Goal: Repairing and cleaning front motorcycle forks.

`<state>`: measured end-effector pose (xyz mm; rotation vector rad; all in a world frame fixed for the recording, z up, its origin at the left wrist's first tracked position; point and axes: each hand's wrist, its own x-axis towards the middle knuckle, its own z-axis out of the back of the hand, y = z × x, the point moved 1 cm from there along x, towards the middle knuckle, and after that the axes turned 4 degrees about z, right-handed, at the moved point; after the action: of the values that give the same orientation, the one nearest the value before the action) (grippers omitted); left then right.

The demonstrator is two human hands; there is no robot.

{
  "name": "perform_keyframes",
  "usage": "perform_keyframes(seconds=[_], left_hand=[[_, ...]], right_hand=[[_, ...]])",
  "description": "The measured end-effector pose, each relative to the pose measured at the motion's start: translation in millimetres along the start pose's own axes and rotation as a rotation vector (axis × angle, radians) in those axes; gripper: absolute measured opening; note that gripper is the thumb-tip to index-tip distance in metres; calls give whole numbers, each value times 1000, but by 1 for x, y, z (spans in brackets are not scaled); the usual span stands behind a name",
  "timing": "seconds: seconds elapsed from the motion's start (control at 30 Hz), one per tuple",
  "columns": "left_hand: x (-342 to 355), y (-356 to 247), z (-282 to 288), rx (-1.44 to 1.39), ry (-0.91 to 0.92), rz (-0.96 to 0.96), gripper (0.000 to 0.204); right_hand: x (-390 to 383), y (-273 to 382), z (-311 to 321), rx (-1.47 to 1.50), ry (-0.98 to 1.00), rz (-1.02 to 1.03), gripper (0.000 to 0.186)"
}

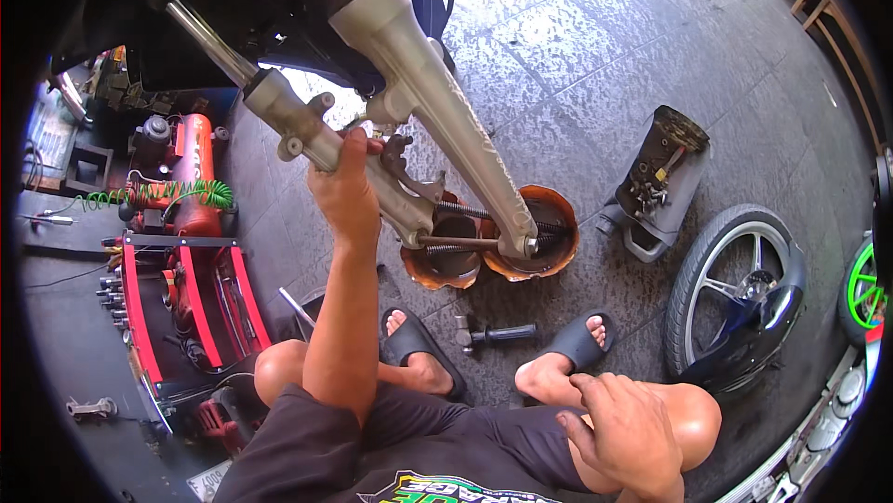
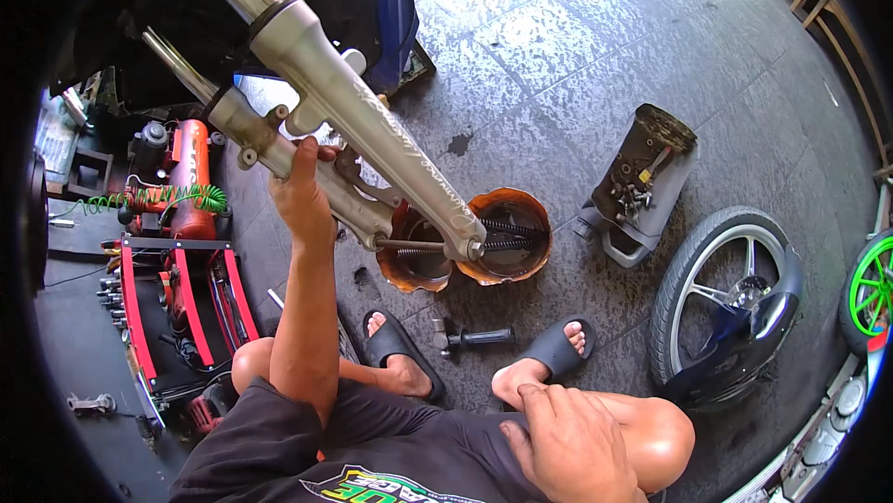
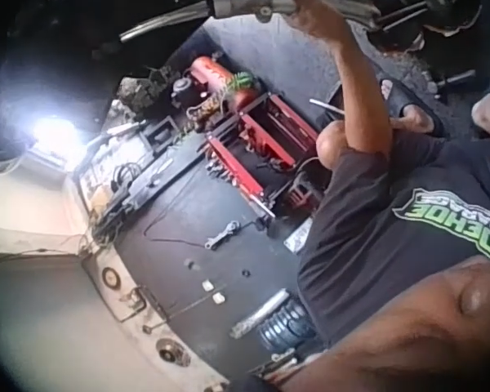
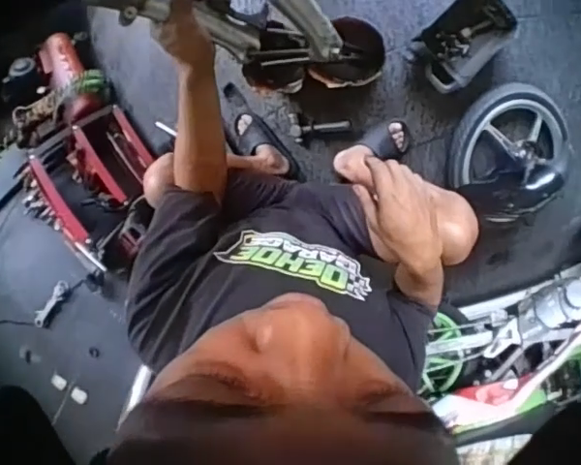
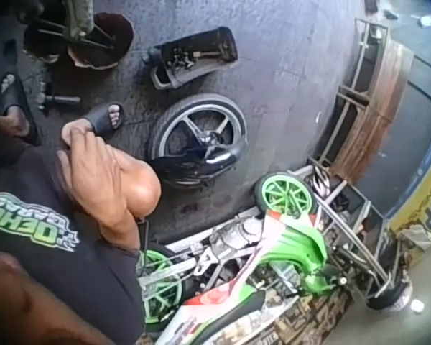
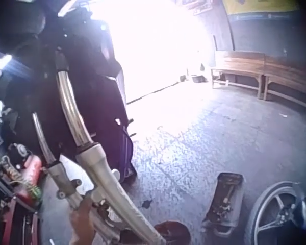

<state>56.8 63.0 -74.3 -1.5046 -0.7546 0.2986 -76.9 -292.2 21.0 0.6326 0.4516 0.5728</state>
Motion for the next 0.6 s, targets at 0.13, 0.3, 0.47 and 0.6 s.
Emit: perform_keyframes(seconds=[0.13,0.3,0.47,0.6], left_hand=[[-3,-12,-7,67,-22,14,14],[-4,-15,-7,42,-26,11,15],[-4,-13,-5,65,-15,53,17],[-2,-14,-5,63,-18,49,19]], right_hand=[[-4,-2,-12,-24,17,-39,37],[-1,-7,-30,-40,61,-78,31],[7,-11,-52,-79,80,-108,22],[14,-16,-68,-112,120,-124,20]])
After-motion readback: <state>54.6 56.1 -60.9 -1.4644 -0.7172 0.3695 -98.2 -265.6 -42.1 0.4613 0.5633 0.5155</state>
